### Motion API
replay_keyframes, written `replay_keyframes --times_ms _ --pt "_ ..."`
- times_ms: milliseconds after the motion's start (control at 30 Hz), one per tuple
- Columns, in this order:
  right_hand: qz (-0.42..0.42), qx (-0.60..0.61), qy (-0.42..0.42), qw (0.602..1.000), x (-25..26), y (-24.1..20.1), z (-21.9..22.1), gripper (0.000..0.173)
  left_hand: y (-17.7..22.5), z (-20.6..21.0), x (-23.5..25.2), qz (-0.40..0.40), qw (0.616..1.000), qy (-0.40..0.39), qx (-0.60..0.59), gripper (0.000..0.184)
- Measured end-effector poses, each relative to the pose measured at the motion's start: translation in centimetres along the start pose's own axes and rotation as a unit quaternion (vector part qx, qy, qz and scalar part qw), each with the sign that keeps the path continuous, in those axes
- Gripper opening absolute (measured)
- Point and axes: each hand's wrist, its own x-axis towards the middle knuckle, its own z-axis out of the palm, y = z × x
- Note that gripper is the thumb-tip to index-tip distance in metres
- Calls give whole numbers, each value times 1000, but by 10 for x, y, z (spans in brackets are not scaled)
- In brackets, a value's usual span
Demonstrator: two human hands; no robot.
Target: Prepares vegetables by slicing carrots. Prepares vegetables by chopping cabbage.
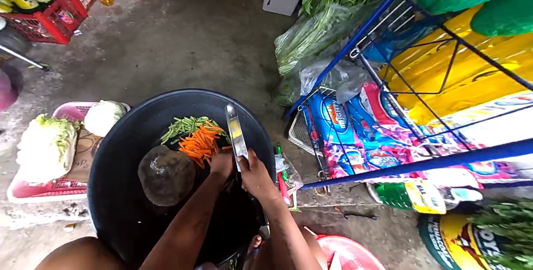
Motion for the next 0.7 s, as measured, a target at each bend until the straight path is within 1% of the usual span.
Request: replay_keyframes --times_ms 33,100,167,233,300,367,433,600,700 --pt "-1 -10 -6 1000 2 0 5 48 -14 -2 -1 -31 996 46 -71 33" --pt "0 -56 -22 998 5 -2 17 49 -50 -17 -10 -97 962 124 -225 31" --pt "8 -138 -55 989 6 -10 32 50 -94 -36 -27 -158 932 139 -295 32" --pt "9 -219 -94 971 5 -17 53 50 -135 -45 -39 -211 911 135 -327 32" --pt "7 -278 -126 952 3 -20 78 51 -161 -47 -44 -256 894 129 -344 31" --pt "11 -313 -147 938 2 -20 100 50 -171 -49 -45 -281 896 117 -322 35" --pt "22 -340 -159 927 2 -20 116 47 -174 -46 -44 -281 903 119 -301 42" --pt "34 -373 -154 914 4 -29 139 46 -176 -40 -46 -243 912 158 -290 29" --pt "35 -393 -152 906 7 -33 147 46 -175 -40 -48 -238 911 160 -298 27"
